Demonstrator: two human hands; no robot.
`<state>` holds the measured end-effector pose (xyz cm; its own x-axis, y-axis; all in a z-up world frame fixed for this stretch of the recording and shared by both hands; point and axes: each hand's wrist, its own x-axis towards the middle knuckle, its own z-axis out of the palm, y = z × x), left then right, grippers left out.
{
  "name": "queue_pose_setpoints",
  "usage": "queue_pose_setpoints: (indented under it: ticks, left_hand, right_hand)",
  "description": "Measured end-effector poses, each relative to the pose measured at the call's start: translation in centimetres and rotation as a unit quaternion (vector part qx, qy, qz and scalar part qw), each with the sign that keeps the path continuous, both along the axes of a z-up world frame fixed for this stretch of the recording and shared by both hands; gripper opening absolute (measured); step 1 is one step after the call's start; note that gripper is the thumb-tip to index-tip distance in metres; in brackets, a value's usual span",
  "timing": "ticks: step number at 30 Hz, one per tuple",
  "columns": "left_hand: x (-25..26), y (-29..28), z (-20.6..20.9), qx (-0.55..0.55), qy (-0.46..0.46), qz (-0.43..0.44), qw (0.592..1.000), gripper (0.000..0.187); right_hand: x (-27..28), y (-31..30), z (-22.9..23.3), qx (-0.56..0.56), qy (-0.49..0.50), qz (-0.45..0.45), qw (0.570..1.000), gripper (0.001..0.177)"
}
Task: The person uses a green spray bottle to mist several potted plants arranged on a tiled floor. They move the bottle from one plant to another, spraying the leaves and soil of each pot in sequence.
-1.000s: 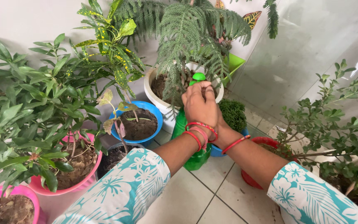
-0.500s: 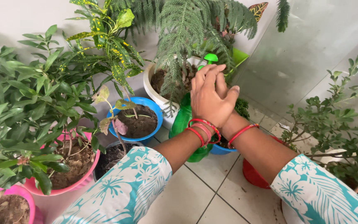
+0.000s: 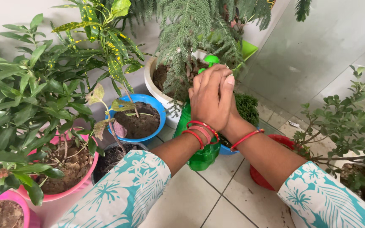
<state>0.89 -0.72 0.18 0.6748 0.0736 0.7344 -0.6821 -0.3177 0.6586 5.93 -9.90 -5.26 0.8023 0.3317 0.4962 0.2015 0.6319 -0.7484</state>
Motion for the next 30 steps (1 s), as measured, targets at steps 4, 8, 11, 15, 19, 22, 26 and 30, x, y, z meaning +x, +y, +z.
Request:
queue_pose_setpoints:
  ticks: [4, 8, 11, 15, 19, 22, 26, 30]
  left_hand:
    - [0.2, 0.6, 0.0, 0.046, -0.015, -0.002, 0.999, 0.031]
    - [0.0, 0.0, -0.7, 0.012, -0.007, 0.023, 1.0, 0.037]
    - [-0.1, -0.3, -1.0, -0.017, 0.012, 0.027, 0.999, 0.037]
    - [-0.2, -0.5, -1.3, -0.02, 0.018, 0.037, 0.999, 0.042]
    - [-0.4, -0.8, -1.5, -0.023, 0.012, 0.055, 0.998, 0.053]
    - [-0.6, -1.5, -1.7, -0.045, 0.045, 0.094, 0.994, 0.054]
    - [-0.8, -1.8, -1.8, -0.067, 0.11, 0.098, 0.987, 0.052]
    - [-1.2, -1.7, -1.4, -0.077, 0.161, 0.098, 0.979, 0.056]
  right_hand:
    - [-0.8, 0.3, 0.6, -0.048, -0.039, -0.049, 0.997, 0.021]
    - [-1.0, -0.4, -0.1, -0.146, -0.084, -0.114, 0.979, 0.016]
    - [-0.6, -0.5, -0.5, -0.171, -0.114, -0.14, 0.969, 0.016]
    - [-0.7, 0.1, -0.3, -0.115, -0.07, -0.09, 0.987, 0.017]
    - [-1.4, 0.3, 0.2, -0.049, 0.062, -0.037, 0.996, 0.026]
    - [-0.4, -0.1, -0.3, 0.012, 0.137, 0.025, 0.99, 0.032]
    - [0.7, -0.8, -2.4, 0.003, -0.032, 0.039, 0.999, 0.027]
    - [0.3, -0.9, -2.9, 0.05, 0.083, 0.082, 0.992, 0.03]
